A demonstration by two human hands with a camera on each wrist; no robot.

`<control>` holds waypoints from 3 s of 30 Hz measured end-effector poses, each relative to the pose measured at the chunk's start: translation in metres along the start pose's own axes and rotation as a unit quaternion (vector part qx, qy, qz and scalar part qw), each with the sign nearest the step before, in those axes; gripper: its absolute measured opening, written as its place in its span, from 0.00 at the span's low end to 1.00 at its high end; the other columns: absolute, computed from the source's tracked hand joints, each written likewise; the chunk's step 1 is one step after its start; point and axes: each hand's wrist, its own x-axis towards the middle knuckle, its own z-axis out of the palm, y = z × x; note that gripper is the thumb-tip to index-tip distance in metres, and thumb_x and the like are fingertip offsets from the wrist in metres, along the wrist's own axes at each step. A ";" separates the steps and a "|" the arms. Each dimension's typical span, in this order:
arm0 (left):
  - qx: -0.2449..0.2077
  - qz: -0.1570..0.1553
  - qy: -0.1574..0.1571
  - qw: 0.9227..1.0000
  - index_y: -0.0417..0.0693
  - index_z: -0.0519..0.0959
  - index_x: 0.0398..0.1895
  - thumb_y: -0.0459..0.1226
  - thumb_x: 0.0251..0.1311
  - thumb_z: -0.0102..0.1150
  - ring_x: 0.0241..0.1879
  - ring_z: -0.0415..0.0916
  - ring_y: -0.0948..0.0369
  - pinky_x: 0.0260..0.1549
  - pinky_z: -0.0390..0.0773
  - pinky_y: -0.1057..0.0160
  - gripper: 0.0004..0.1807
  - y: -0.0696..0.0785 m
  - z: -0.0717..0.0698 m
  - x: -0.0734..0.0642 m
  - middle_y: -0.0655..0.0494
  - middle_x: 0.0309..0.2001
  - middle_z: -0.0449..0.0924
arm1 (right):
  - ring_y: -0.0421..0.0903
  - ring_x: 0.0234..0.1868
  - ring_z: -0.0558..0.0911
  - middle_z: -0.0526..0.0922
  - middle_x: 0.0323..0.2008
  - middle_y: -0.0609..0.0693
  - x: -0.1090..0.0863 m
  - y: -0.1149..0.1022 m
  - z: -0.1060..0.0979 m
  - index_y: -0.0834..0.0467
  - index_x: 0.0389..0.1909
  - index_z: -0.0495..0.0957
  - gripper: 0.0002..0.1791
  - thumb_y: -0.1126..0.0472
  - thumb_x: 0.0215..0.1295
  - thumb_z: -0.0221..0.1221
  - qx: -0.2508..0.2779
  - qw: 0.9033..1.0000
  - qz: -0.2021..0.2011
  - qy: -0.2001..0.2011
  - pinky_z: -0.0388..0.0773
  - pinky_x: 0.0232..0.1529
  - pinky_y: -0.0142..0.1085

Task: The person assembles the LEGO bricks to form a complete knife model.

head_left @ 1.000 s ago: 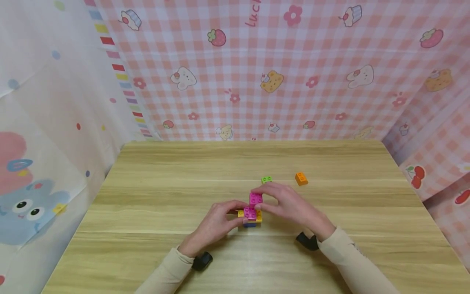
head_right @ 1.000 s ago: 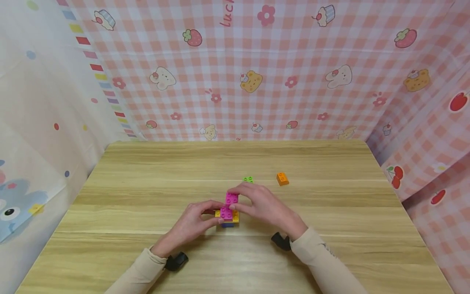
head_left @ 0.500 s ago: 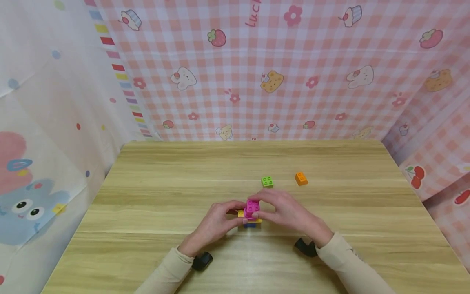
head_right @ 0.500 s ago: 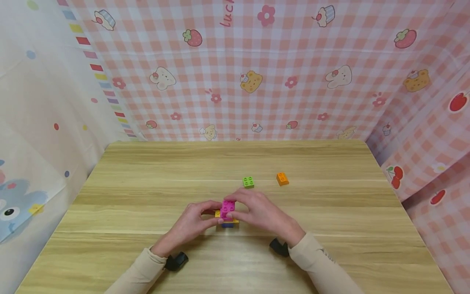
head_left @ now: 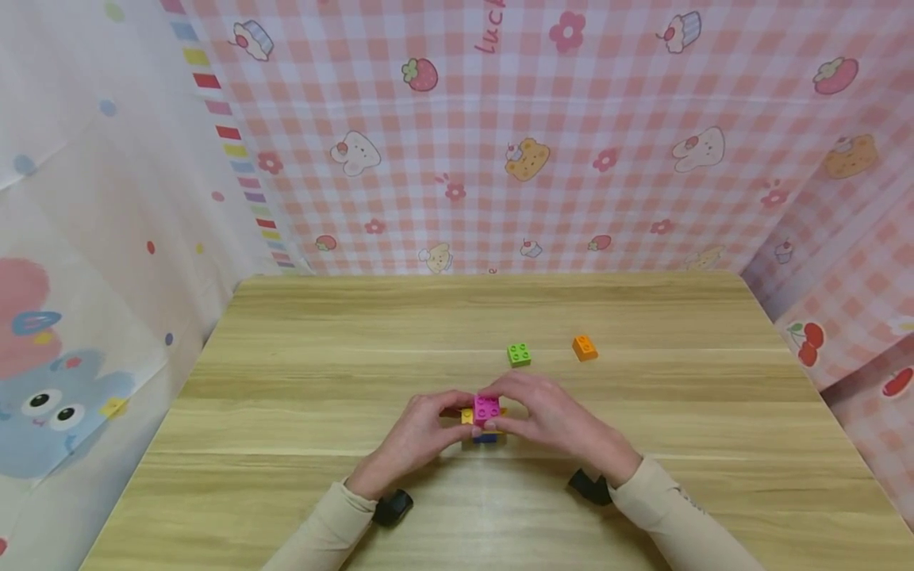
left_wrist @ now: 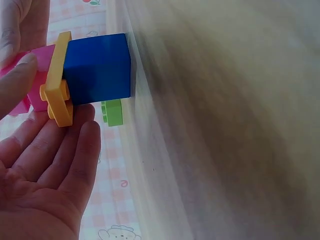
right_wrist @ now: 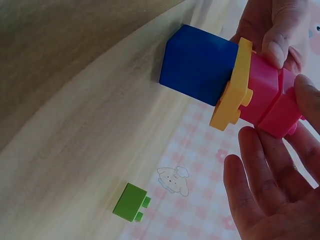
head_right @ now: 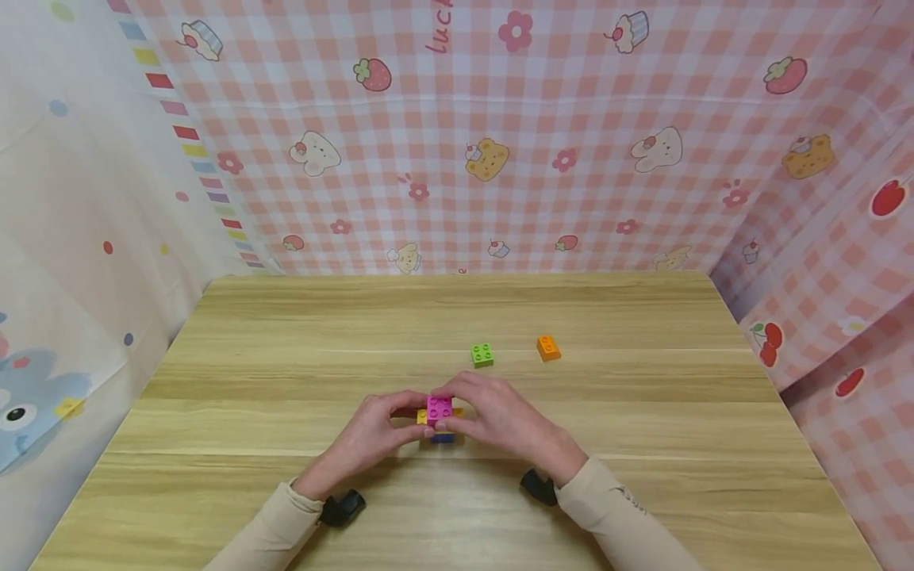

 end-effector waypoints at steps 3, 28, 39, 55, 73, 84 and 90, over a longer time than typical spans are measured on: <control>0.002 -0.006 -0.001 1.000 0.44 0.84 0.56 0.39 0.65 0.71 0.50 0.85 0.58 0.52 0.84 0.59 0.18 0.000 -0.001 0.001 0.53 0.52 0.87 | 0.43 0.54 0.83 0.85 0.52 0.45 0.001 -0.001 0.001 0.54 0.55 0.84 0.17 0.51 0.70 0.67 -0.003 1.000 -0.001 0.000 0.83 0.55 0.41; 0.013 -0.004 -0.020 1.000 0.44 0.84 0.58 0.39 0.65 0.71 0.51 0.85 0.58 0.52 0.84 0.60 0.20 0.000 -0.002 0.006 0.52 0.53 0.87 | 0.39 0.46 0.83 0.86 0.47 0.42 0.005 0.002 -0.003 0.54 0.57 0.85 0.21 0.49 0.67 0.69 0.023 0.999 0.034 -0.027 0.85 0.46 0.44; 0.030 -0.009 -0.019 0.999 0.44 0.79 0.65 0.43 0.65 0.71 0.57 0.81 0.55 0.59 0.81 0.51 0.27 0.002 -0.006 0.005 0.51 0.59 0.84 | 0.40 0.56 0.81 0.83 0.57 0.43 0.003 0.003 -0.004 0.52 0.63 0.80 0.27 0.44 0.68 0.67 0.035 0.996 0.075 -0.027 0.81 0.58 0.45; -0.005 0.022 0.043 0.999 0.41 0.80 0.59 0.39 0.64 0.71 0.54 0.81 0.58 0.58 0.81 0.56 0.22 0.009 -0.002 -0.001 0.54 0.54 0.84 | 0.60 0.65 0.77 0.76 0.68 0.56 0.001 0.038 -0.031 0.59 0.70 0.74 0.31 0.49 0.72 0.65 0.048 0.989 0.132 0.036 0.76 0.64 0.58; -0.017 0.016 0.041 0.999 0.47 0.82 0.54 0.39 0.65 0.71 0.52 0.83 0.60 0.56 0.82 0.58 0.16 0.009 -0.002 -0.002 0.58 0.52 0.85 | 0.59 0.71 0.72 0.69 0.74 0.55 0.024 0.079 -0.036 0.55 0.76 0.66 0.39 0.48 0.69 0.68 0.064 0.976 0.205 -0.029 0.73 0.67 0.57; -0.003 0.009 0.038 0.999 0.46 0.82 0.55 0.38 0.66 0.70 0.52 0.83 0.59 0.56 0.82 0.57 0.16 0.009 -0.003 -0.002 0.57 0.52 0.85 | 0.58 0.67 0.76 0.74 0.70 0.57 0.029 0.089 -0.034 0.60 0.74 0.67 0.38 0.53 0.69 0.69 0.067 0.972 0.219 -0.057 0.74 0.66 0.55; 0.001 0.016 0.039 0.999 0.46 0.82 0.55 0.38 0.65 0.70 0.52 0.83 0.57 0.56 0.82 0.56 0.17 0.009 -0.002 -0.002 0.56 0.52 0.85 | 0.56 0.64 0.78 0.78 0.66 0.57 0.032 0.091 -0.033 0.61 0.70 0.72 0.31 0.58 0.70 0.68 0.035 0.974 0.213 -0.069 0.74 0.67 0.53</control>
